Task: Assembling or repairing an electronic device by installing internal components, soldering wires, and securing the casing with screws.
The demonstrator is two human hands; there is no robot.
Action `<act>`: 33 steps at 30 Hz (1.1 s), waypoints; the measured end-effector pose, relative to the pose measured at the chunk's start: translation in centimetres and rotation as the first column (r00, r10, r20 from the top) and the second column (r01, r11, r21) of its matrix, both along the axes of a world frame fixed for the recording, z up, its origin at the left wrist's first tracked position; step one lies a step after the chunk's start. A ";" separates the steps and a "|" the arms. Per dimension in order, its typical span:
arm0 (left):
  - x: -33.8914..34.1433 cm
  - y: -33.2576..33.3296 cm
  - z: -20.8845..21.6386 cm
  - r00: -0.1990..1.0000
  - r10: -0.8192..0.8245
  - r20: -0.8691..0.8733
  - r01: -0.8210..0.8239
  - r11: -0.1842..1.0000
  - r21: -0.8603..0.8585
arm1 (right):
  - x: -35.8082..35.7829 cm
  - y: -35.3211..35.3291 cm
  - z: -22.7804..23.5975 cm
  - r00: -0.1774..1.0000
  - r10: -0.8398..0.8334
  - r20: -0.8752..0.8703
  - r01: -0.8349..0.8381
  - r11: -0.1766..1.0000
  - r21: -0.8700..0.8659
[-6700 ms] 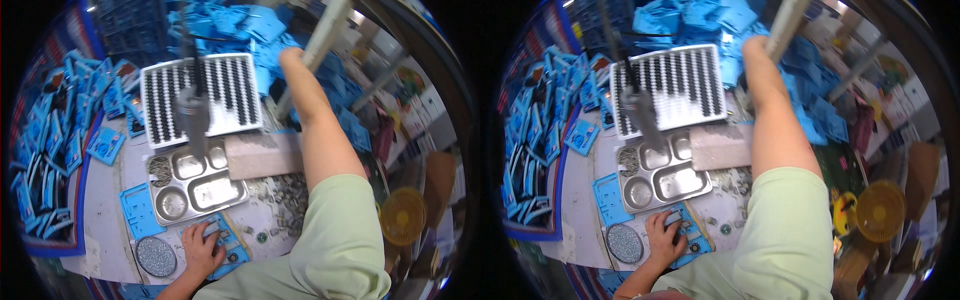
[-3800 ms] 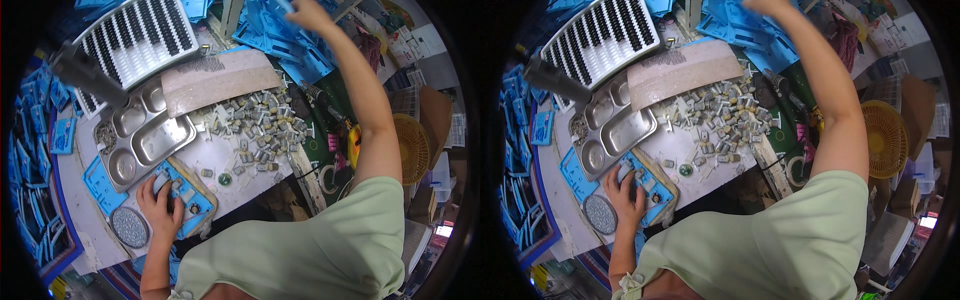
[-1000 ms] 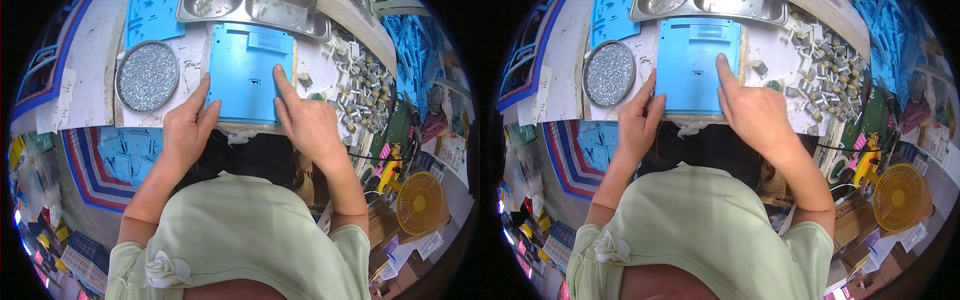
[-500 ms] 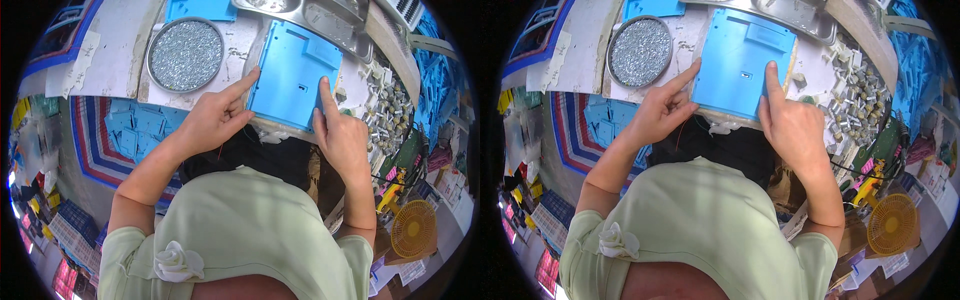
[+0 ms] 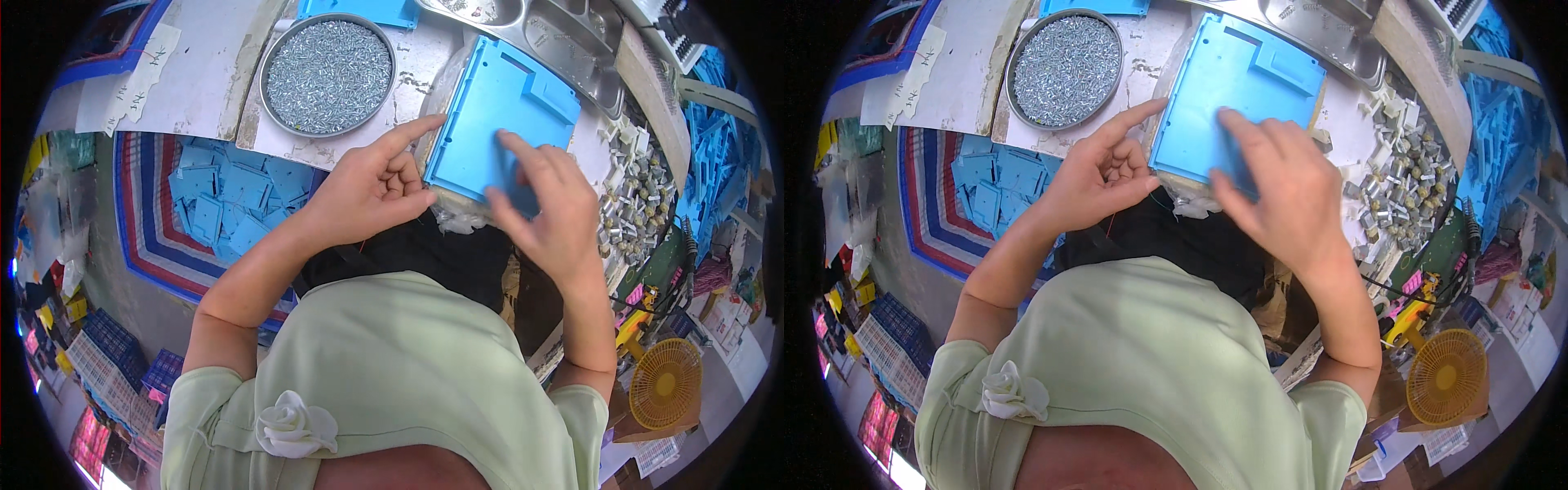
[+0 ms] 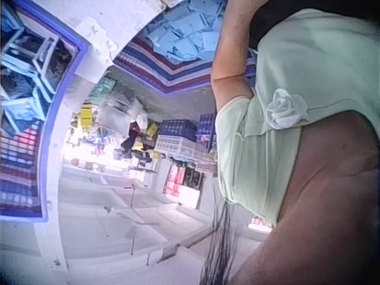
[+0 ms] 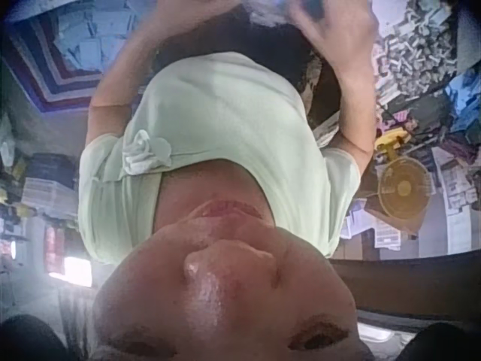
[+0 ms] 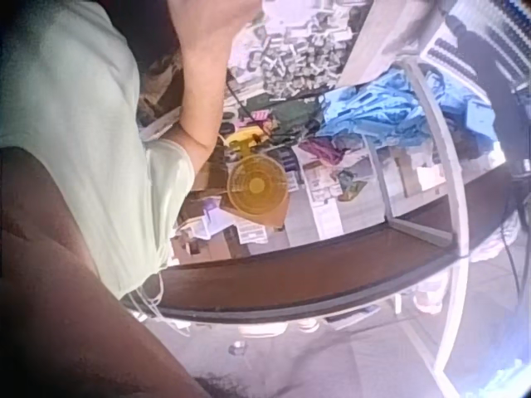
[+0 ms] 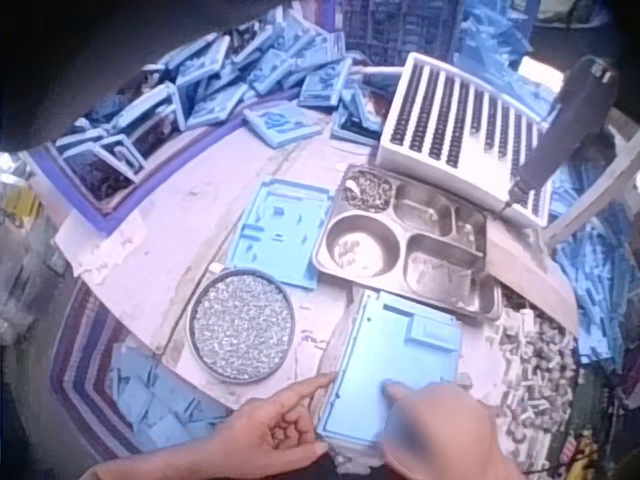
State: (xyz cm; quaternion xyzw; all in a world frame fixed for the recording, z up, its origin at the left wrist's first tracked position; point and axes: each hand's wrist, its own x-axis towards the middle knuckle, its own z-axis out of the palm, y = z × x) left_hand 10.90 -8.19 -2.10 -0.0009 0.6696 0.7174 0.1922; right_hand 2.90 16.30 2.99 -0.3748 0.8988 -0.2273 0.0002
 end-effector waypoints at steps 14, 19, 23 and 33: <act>-0.8 -2.7 4.2 0.994 -0.060 -0.094 0.033 0.962 -0.271 | -0.8 -1.7 -1.8 0.981 0.150 -0.126 -0.156 0.987 -0.042; -4.9 -3.5 2.8 0.749 -0.035 -0.661 -0.350 0.827 -0.440 | -1.0 -1.5 -1.2 0.984 0.150 -0.093 -0.156 0.986 -0.061; -6.1 1.0 1.6 0.603 -0.335 -0.724 -0.190 0.821 -0.538 | -0.8 -0.5 -1.2 0.992 0.130 0.011 -0.124 0.969 -0.212; -6.8 2.0 2.2 0.577 -0.543 -0.610 -0.124 0.680 -0.723 | -1.6 5.5 -2.6 0.606 -0.441 0.662 0.754 0.584 -0.301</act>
